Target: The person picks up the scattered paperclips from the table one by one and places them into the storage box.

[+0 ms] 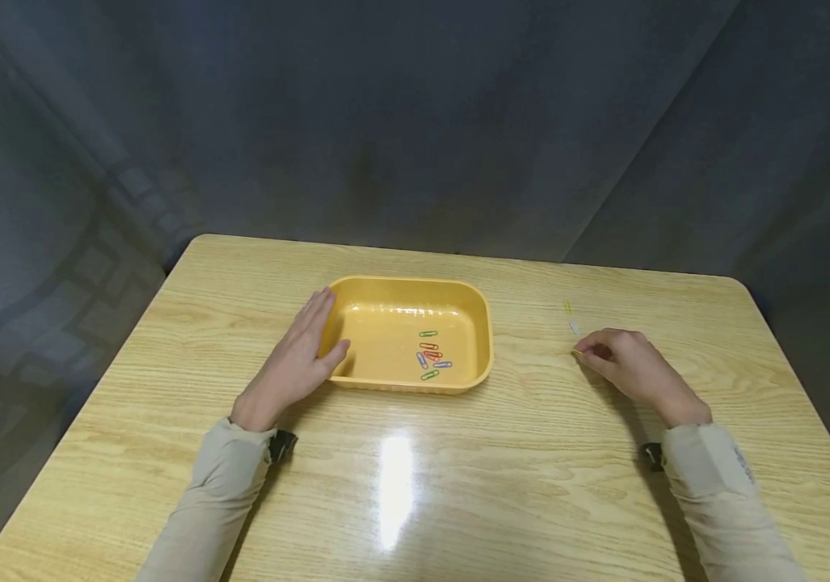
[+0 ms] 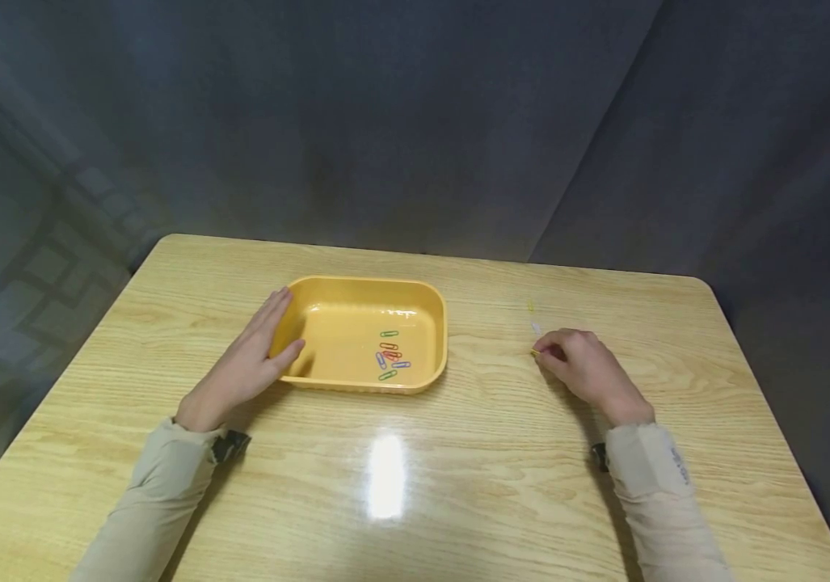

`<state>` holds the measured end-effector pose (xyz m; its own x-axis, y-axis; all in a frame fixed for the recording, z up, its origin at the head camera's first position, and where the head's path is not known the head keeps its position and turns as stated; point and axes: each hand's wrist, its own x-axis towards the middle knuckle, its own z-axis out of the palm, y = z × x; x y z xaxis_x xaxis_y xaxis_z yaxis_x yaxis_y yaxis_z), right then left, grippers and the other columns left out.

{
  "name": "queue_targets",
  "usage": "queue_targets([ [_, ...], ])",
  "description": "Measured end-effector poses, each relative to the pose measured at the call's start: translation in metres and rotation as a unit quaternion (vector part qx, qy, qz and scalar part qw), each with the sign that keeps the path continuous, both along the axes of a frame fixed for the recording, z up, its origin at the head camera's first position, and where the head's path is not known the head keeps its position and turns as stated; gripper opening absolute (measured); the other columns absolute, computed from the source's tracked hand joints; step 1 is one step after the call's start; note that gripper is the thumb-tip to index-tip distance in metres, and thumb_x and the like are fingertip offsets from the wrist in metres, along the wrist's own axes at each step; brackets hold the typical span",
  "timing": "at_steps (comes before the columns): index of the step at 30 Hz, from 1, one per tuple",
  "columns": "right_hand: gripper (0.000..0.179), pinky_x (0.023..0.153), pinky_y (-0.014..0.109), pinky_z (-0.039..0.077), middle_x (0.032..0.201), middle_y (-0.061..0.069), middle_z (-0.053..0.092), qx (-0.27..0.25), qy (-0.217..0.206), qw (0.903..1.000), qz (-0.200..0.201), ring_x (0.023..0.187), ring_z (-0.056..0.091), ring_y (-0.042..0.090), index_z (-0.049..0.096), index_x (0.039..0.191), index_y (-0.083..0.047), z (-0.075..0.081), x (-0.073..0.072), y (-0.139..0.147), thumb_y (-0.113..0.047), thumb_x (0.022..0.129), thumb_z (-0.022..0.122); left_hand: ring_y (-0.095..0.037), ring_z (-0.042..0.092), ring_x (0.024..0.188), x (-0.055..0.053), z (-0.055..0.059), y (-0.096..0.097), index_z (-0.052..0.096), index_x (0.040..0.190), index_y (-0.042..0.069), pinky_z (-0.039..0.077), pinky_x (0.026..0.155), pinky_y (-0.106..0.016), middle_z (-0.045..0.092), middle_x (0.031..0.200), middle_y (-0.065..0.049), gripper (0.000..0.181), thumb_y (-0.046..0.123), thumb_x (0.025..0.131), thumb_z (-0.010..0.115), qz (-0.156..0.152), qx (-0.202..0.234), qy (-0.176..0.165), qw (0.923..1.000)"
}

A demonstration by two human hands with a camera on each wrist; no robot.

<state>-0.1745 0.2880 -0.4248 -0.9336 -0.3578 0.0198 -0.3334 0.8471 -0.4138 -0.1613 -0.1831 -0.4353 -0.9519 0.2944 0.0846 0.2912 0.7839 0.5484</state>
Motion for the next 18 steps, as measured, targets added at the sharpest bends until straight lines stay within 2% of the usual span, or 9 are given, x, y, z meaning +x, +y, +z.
queue_targets([
  [8, 0.015, 0.065, 0.025, 0.053, 0.093, 0.011, 0.072, -0.032, 0.009, 0.9994, 0.010, 0.080, 0.063, 0.016, 0.072, 0.105, 0.001, 0.007, 0.005, -0.012, -0.001, 0.091, 0.066, -0.035, 0.005, 0.155, 0.000, 0.000, 0.000, 0.007, 0.160, 0.004, 0.010, 0.127, -0.053, 0.005, 0.168, -0.014, 0.079, 0.033, 0.101, 0.052, -0.001, 0.003, 0.004, 1.0000],
  [14, 0.015, 0.062, 0.022, 0.051, 0.095, 0.010, 0.072, -0.048, 0.015, 0.9986, 0.017, 0.079, 0.062, 0.014, 0.072, 0.106, 0.000, 0.011, 0.008, -0.020, -0.004, 0.093, 0.066, -0.031, 0.002, 0.156, 0.001, 0.000, 0.000, 0.008, 0.159, 0.004, 0.010, 0.127, -0.052, 0.006, 0.168, -0.014, 0.079, 0.034, 0.101, 0.052, 0.000, 0.002, 0.002, 1.0000],
  [18, 0.015, 0.064, 0.023, 0.052, 0.097, 0.010, 0.073, -0.053, 0.027, 0.9981, 0.019, 0.080, 0.063, 0.015, 0.073, 0.107, -0.001, 0.015, 0.010, -0.027, -0.005, 0.093, 0.066, -0.030, 0.002, 0.156, 0.001, 0.001, 0.000, 0.008, 0.159, 0.004, 0.010, 0.127, -0.052, 0.006, 0.168, -0.014, 0.079, 0.034, 0.101, 0.052, 0.001, 0.002, 0.002, 1.0000],
])
